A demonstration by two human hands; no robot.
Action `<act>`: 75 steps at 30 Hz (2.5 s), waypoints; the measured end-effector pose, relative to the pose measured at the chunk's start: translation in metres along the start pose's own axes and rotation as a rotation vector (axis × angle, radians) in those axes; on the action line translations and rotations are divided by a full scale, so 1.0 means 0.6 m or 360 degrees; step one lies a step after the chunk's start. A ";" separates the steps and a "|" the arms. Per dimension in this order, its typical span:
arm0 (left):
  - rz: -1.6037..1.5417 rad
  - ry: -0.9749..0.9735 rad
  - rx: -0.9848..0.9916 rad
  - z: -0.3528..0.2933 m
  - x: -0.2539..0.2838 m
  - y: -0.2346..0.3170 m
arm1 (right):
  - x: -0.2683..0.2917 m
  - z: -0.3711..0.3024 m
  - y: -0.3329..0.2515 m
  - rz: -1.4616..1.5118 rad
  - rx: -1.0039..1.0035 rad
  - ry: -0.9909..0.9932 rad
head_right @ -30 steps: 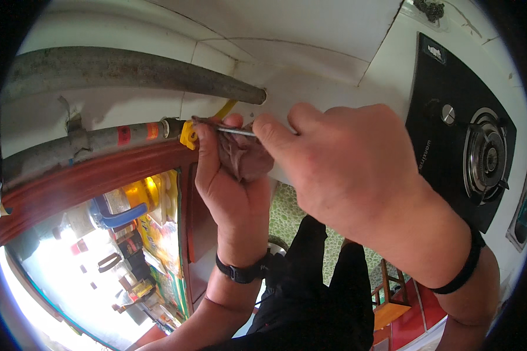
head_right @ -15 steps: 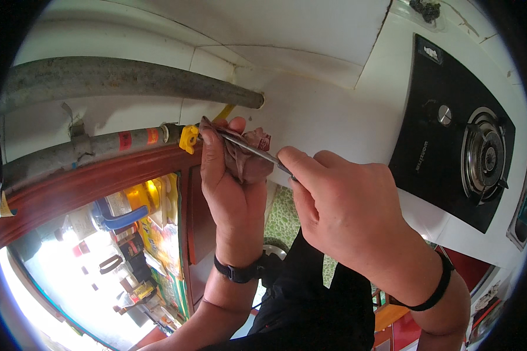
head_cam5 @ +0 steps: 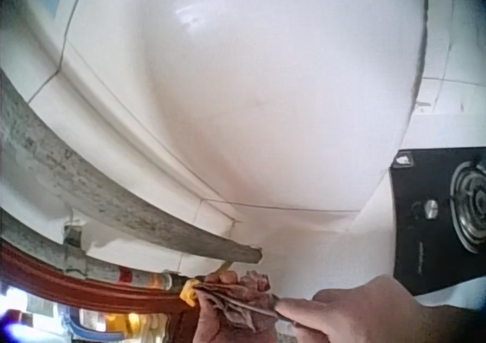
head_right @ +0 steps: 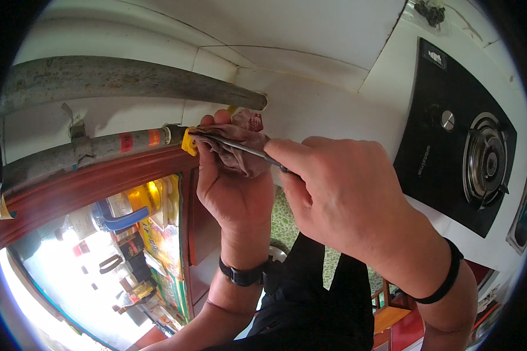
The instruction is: Tightening or inspecting a gas pipe connection using a tool and a cloth.
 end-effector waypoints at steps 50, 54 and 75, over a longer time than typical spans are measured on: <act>0.0292 0.0257 0.0085 -0.006 0.011 0.010 | 0.009 0.069 0.045 0.0731 -0.0129 -0.0609; 0.0287 0.0168 0.0109 -0.004 0.010 0.006 | 0.029 0.080 0.037 0.0379 0.0007 -0.0575; 0.0427 0.0208 0.0111 0.015 -0.011 -0.011 | 0.049 0.042 0.022 -0.0777 0.0263 0.0063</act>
Point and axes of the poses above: each hand's wrist, its own z-axis towards the middle knuckle, its own x-axis out of the back of the hand, y = z × x, the point moved 5 cm from there along z, towards the middle knuckle, and after that the axes turned 15 degrees about -y, right-handed, at the moved point
